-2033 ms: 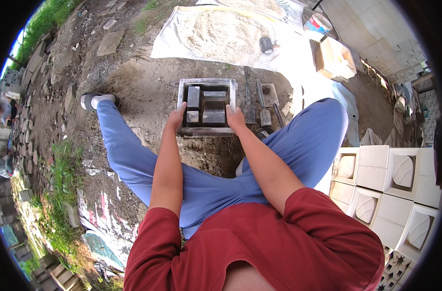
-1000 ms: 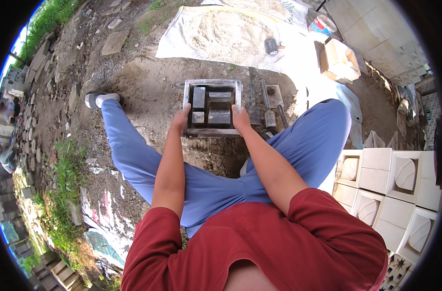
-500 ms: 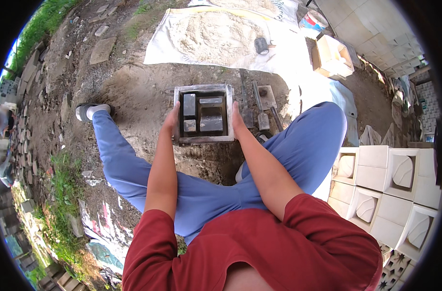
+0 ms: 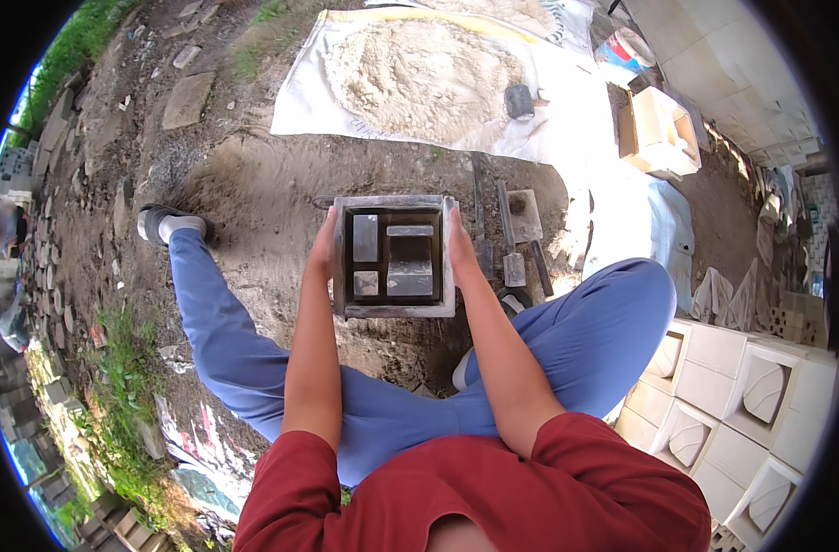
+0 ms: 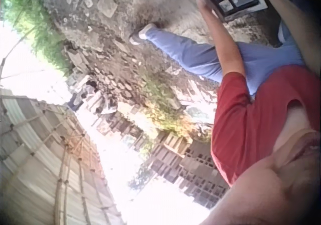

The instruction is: The person assembles metal components to form a block mold, then fits metal dividers into the frame to create sections.

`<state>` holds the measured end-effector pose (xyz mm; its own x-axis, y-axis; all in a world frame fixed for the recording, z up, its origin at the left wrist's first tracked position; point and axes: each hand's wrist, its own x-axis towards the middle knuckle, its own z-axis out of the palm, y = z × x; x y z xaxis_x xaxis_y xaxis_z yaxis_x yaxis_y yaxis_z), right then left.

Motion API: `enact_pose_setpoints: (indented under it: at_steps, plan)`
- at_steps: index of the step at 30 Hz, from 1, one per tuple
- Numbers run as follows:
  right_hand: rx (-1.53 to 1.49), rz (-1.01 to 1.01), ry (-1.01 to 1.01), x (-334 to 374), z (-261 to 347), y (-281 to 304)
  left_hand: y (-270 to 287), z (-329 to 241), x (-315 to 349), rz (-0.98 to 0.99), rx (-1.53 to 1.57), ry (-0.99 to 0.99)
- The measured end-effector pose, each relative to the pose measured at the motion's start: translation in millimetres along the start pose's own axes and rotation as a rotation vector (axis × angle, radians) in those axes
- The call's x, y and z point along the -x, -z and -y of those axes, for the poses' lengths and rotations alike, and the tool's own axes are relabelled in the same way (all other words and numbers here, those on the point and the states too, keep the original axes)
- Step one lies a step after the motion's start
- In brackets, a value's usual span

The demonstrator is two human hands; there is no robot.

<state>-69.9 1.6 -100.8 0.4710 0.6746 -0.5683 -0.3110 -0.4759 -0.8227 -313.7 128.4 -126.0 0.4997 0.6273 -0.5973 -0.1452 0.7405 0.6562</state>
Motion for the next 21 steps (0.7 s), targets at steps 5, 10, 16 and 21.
enact_pose_setpoints:
  at_steps: [5,10,16,21]
  plan:
    - [-0.006,-0.008,-0.073,-9.8,13.4,6.4,0.6,2.9,-21.3,-0.068,0.045,0.060]
    - [0.026,-0.146,-0.195,-20.8,17.8,4.6,-1.6,5.7,-27.2,-0.207,-0.087,0.040]
    - [0.140,-0.205,-0.143,-43.2,10.7,6.1,2.9,14.6,-27.6,-0.230,-0.050,0.009]
    - [0.163,-0.161,-0.127,-41.0,18.6,8.0,1.5,7.2,-21.8,-0.269,-0.321,-0.043]
